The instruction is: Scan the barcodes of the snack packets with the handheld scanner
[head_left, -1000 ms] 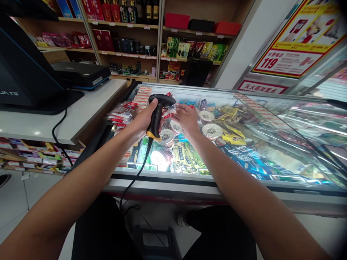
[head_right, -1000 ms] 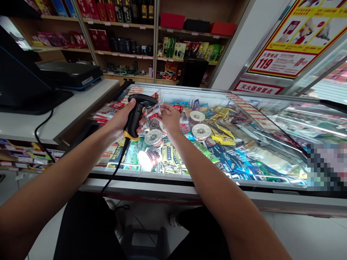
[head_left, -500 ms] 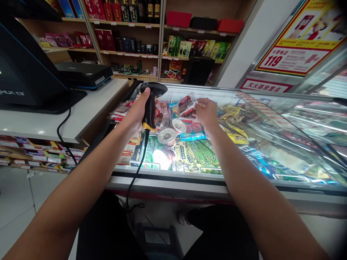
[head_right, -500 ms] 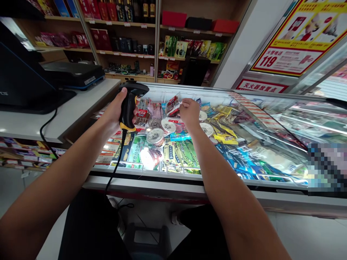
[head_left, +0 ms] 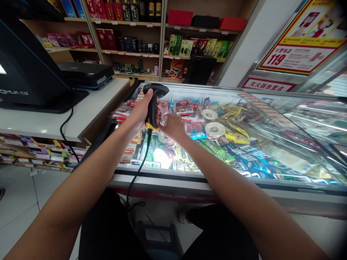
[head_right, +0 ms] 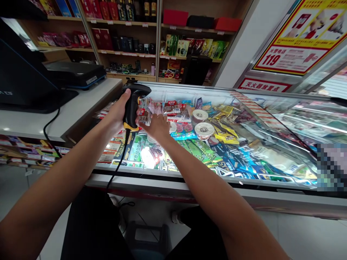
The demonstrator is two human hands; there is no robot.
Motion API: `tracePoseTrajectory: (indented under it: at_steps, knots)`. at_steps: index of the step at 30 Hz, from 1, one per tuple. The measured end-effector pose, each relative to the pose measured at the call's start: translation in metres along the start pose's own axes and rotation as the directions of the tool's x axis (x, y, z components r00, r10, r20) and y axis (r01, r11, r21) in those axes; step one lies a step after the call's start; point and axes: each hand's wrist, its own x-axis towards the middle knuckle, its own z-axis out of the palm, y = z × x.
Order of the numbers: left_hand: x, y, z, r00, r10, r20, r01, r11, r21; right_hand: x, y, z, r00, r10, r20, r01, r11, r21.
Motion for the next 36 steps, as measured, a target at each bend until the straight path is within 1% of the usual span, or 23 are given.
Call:
tracePoseTrajectory:
  at_steps: [2, 4, 8, 10, 16, 18, 19, 21, 22, 24, 25, 28, 30, 31, 32, 34, 36]
  knots:
    - [0.0, 0.0, -0.001, 1.0, -0.003, 0.003, 0.003, 1.0, 0.027, 0.002, -0.002, 0.007, 0.999, 0.035, 0.006, -0.035, 0.997, -0.071]
    - [0.001, -0.001, -0.002, 1.0, 0.002, 0.004, -0.002, 0.999, 0.039, 0.004, -0.002, 0.009, 0.999, 0.043, 0.029, -0.04, 0.994, -0.1]
    - [0.002, -0.001, -0.006, 1.0, 0.017, 0.018, -0.018, 0.998, 0.054, 0.009, -0.001, 0.003, 0.994, 0.061, 0.087, -0.054, 0.996, -0.077]
    - [0.002, -0.001, -0.008, 1.0, 0.019, 0.025, -0.02, 0.998, 0.061, 0.011, 0.0, 0.0, 0.992, 0.08, 0.094, -0.076, 0.996, -0.053]
    - [0.004, 0.004, -0.01, 1.0, 0.004, -0.003, -0.004, 0.997, 0.077, 0.013, 0.005, -0.001, 0.996, 0.065, 0.057, -0.07, 0.993, 0.094]
    - [0.004, 0.005, -0.01, 1.0, -0.009, 0.004, 0.009, 0.996, 0.086, 0.012, 0.007, -0.004, 0.998, 0.056, 0.011, -0.057, 0.98, 0.19]
    - [0.003, 0.005, -0.01, 1.0, -0.014, 0.007, 0.013, 0.996, 0.092, 0.011, 0.009, -0.007, 0.999, 0.046, -0.018, -0.039, 0.963, 0.265]
    - [0.003, 0.004, -0.01, 1.0, -0.018, 0.014, 0.016, 0.995, 0.101, 0.011, 0.013, -0.013, 0.997, 0.055, -0.048, -0.027, 0.889, 0.457]
    - [0.002, 0.003, -0.01, 1.0, -0.013, 0.023, 0.011, 0.995, 0.102, 0.01, 0.016, -0.016, 0.996, 0.078, -0.036, -0.044, 0.825, 0.563]
    - [0.002, 0.0, -0.011, 0.999, -0.005, 0.036, 0.001, 0.994, 0.106, 0.011, 0.021, -0.023, 0.989, 0.143, 0.03, -0.117, 0.655, 0.747]
    - [0.002, -0.002, -0.011, 0.999, -0.003, 0.041, -0.002, 0.994, 0.113, 0.012, 0.024, -0.026, 0.983, 0.171, 0.064, -0.151, 0.568, 0.809]
    - [0.0, -0.007, -0.009, 0.998, -0.004, 0.056, -0.004, 0.991, 0.137, 0.016, 0.03, -0.032, 0.959, 0.255, 0.127, -0.214, 0.35, 0.912]
    - [-0.002, -0.01, -0.006, 0.996, -0.017, 0.082, 0.006, 0.99, 0.141, 0.018, 0.033, -0.033, 0.948, 0.281, 0.152, -0.225, 0.249, 0.942]
    - [-0.003, -0.011, -0.005, 0.995, -0.031, 0.095, 0.018, 0.99, 0.14, 0.019, 0.034, -0.033, 0.948, 0.278, 0.158, -0.222, 0.217, 0.95]
    - [-0.005, -0.012, -0.003, 0.993, -0.05, 0.107, 0.035, 0.989, 0.141, 0.02, 0.034, -0.033, 0.952, 0.263, 0.155, -0.213, 0.205, 0.955]
    - [-0.007, -0.015, 0.0, 0.988, -0.089, 0.129, 0.068, 0.985, 0.158, 0.021, 0.034, -0.032, 0.964, 0.23, 0.137, -0.189, 0.221, 0.957]
    - [-0.009, -0.018, 0.002, 0.982, -0.117, 0.146, 0.089, 0.978, 0.186, 0.021, 0.034, -0.031, 0.968, 0.226, 0.108, -0.166, 0.26, 0.951]
